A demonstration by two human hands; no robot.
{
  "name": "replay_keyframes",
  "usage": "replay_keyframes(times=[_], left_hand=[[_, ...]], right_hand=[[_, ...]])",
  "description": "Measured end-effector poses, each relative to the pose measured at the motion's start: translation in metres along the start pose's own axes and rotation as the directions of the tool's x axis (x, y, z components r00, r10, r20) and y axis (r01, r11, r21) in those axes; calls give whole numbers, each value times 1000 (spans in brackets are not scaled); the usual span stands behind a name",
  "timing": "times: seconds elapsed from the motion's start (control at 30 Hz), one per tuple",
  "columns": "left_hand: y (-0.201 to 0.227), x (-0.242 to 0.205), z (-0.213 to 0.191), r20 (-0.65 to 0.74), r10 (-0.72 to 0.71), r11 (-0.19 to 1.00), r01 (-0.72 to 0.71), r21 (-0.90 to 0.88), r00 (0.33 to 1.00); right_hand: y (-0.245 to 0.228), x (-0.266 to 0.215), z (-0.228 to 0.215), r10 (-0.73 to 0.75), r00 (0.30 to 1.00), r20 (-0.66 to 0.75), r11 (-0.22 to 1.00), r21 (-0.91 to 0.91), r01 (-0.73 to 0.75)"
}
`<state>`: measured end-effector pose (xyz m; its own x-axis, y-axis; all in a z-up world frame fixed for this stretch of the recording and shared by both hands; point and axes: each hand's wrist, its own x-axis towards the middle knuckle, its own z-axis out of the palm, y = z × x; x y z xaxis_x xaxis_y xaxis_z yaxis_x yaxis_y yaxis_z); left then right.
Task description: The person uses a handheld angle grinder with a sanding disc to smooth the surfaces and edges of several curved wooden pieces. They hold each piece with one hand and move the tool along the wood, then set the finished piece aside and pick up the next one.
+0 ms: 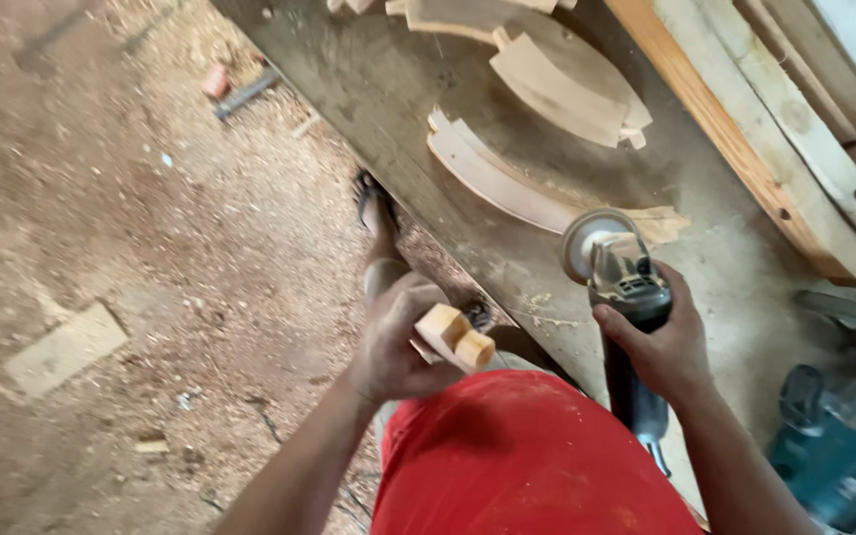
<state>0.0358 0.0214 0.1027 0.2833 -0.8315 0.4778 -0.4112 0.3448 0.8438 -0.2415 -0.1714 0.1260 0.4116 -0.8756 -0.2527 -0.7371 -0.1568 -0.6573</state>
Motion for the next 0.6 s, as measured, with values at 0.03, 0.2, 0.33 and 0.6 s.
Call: replay_keyframes(times=[0.03,0.2,0.33,0.6], left_hand=[[1,2,1,-3,-12,999,11,-44,1000],[8,2,9,-8,-65,991,64,-120,998],[9,6,12,-36,-25,998,23,-59,999],[13,15,22,-29,-17,997,15,-74,999]], right_hand=[[0,-1,-1,14,1000,-5,1000,-1,-14],[2,-2,-3,147,989,16,987,70,-147],[7,-3,-7,131,991,-11,991,30,-130],[25,-2,-14,101,994,-50,994,58,-98]])
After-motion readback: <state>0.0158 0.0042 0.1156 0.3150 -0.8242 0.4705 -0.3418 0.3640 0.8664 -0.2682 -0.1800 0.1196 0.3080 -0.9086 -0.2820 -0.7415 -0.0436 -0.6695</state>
